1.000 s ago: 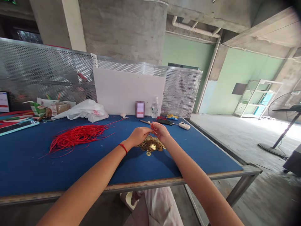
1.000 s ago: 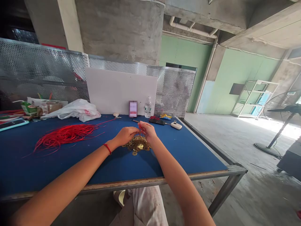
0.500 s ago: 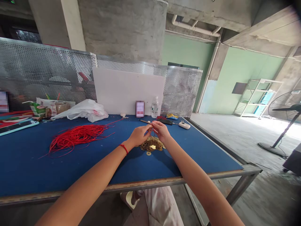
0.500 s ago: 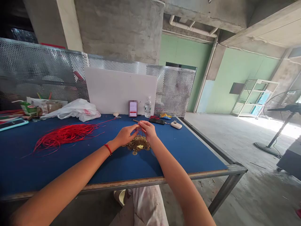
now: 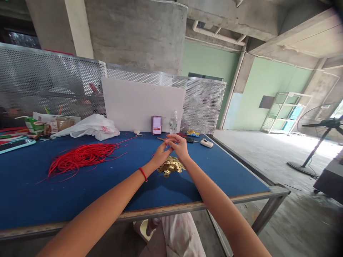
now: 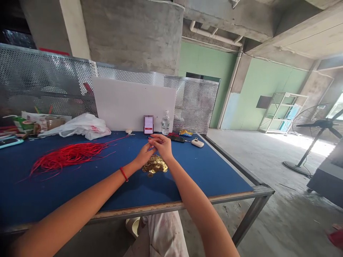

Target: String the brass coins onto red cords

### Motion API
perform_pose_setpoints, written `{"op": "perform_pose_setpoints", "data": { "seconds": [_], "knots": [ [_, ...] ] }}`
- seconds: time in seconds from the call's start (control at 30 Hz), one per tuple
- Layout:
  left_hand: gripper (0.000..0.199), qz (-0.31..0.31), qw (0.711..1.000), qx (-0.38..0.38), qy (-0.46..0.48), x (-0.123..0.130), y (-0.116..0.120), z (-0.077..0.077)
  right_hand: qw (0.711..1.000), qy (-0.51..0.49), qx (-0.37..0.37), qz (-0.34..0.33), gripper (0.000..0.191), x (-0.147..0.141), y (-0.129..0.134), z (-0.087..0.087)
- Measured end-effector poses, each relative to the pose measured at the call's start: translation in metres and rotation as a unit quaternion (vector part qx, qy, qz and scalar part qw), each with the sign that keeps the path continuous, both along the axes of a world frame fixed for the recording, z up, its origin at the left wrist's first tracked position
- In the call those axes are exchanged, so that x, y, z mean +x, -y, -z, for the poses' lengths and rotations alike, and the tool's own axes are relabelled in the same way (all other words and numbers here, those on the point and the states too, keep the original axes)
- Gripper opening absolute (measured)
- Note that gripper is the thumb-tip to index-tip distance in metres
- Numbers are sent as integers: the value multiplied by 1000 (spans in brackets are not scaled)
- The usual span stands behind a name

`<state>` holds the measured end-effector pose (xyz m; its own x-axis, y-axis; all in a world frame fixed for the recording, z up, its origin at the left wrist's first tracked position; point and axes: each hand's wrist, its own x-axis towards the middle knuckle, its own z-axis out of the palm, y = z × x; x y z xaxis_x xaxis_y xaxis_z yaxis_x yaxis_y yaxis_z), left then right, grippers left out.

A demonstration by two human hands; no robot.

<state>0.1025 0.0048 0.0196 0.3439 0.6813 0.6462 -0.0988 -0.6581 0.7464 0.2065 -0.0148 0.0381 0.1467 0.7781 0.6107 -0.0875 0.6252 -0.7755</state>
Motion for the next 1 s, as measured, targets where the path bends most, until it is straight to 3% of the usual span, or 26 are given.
{"op": "perform_pose_setpoints", "data": {
  "seconds": [0.13,0.33,0.67,0.87,1.0],
  "knots": [
    [40,73,993,-81,46,-2,1,-3,999,3,17,44,31,0,-2,3],
    [46,31,988,-152,12,-19,-7,-7,989,-28,23,144,30,11,-11,7],
    [42,-13,989,-100,-105,-45,-33,-9,943,-207,-59,252,34,64,-41,17],
    [40,20,976,-158,-148,-64,-48,-7,903,-227,-87,355,36,88,-50,25],
    [40,25,974,-190,-120,-72,-54,-4,905,-138,-104,388,34,102,-47,31]
  ]
}}
